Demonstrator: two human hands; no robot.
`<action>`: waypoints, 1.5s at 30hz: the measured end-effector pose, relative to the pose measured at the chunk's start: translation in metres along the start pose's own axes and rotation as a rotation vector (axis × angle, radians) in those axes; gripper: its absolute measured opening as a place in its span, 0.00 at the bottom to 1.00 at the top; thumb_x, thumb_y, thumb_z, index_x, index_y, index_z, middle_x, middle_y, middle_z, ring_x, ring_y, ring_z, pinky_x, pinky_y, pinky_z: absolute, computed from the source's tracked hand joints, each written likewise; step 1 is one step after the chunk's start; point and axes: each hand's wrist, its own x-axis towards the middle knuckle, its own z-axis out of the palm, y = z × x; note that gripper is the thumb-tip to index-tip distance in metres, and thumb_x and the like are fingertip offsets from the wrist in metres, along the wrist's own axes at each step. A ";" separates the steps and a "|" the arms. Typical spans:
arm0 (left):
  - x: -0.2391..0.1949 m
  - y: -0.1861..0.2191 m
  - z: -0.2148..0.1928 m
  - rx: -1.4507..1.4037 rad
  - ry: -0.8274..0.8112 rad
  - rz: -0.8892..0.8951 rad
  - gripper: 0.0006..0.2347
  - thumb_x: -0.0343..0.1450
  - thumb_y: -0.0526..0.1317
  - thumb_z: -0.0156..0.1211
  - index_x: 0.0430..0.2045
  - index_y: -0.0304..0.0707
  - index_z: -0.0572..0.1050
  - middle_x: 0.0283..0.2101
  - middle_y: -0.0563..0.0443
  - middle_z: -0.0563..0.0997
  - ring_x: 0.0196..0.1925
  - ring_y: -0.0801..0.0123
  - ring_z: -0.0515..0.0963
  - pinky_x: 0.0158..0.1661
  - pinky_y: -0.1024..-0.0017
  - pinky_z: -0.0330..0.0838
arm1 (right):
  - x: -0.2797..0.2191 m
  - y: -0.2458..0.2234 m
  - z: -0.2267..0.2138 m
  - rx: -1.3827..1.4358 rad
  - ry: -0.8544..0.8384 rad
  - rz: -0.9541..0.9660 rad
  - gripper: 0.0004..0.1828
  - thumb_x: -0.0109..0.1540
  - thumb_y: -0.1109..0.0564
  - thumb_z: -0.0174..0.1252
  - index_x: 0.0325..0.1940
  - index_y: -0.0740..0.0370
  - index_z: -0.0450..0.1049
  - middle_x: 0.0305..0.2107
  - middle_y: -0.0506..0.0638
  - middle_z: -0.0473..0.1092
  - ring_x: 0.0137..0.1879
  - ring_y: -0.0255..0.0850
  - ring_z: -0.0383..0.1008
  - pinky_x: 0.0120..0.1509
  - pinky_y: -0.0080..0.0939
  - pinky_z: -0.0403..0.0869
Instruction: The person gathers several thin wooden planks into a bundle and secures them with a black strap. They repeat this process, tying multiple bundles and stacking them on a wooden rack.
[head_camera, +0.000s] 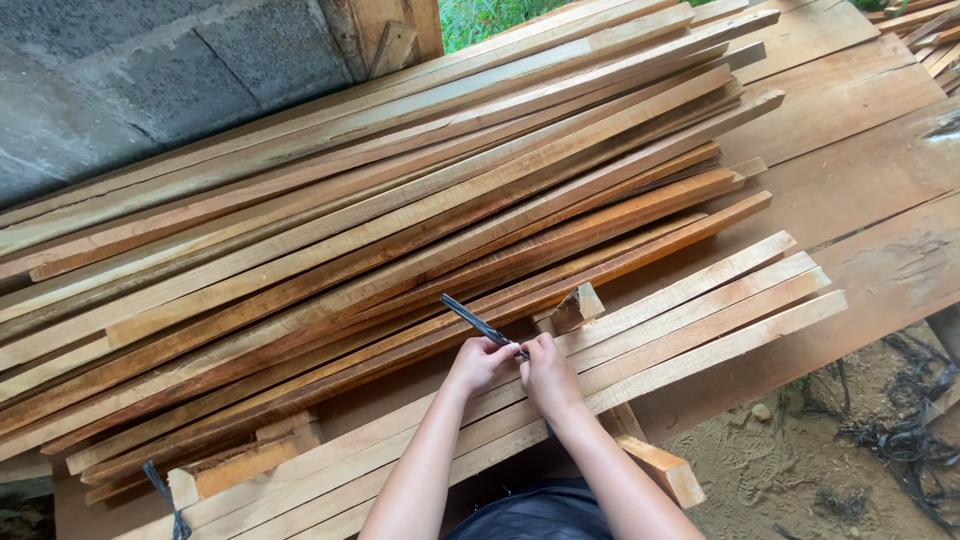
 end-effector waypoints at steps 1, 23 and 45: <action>-0.002 -0.001 0.001 0.002 -0.002 -0.002 0.10 0.71 0.43 0.67 0.34 0.34 0.86 0.31 0.53 0.86 0.31 0.76 0.78 0.36 0.75 0.73 | 0.001 0.002 0.003 0.002 0.000 0.003 0.11 0.61 0.59 0.57 0.47 0.60 0.75 0.44 0.56 0.70 0.46 0.55 0.76 0.49 0.53 0.76; 0.023 -0.031 -0.005 -0.042 -0.017 -0.063 0.13 0.71 0.47 0.65 0.32 0.34 0.86 0.31 0.55 0.87 0.32 0.78 0.81 0.38 0.78 0.75 | 0.001 -0.019 -0.010 0.394 -0.113 0.302 0.11 0.62 0.56 0.65 0.46 0.62 0.82 0.24 0.50 0.79 0.30 0.35 0.79 0.38 0.37 0.76; 0.064 -0.041 0.029 -0.067 0.359 -0.354 0.16 0.74 0.44 0.56 0.19 0.35 0.82 0.25 0.51 0.83 0.29 0.72 0.80 0.37 0.70 0.73 | -0.033 0.037 0.017 0.152 0.239 -0.315 0.09 0.64 0.60 0.51 0.42 0.57 0.77 0.45 0.46 0.75 0.65 0.46 0.68 0.73 0.56 0.52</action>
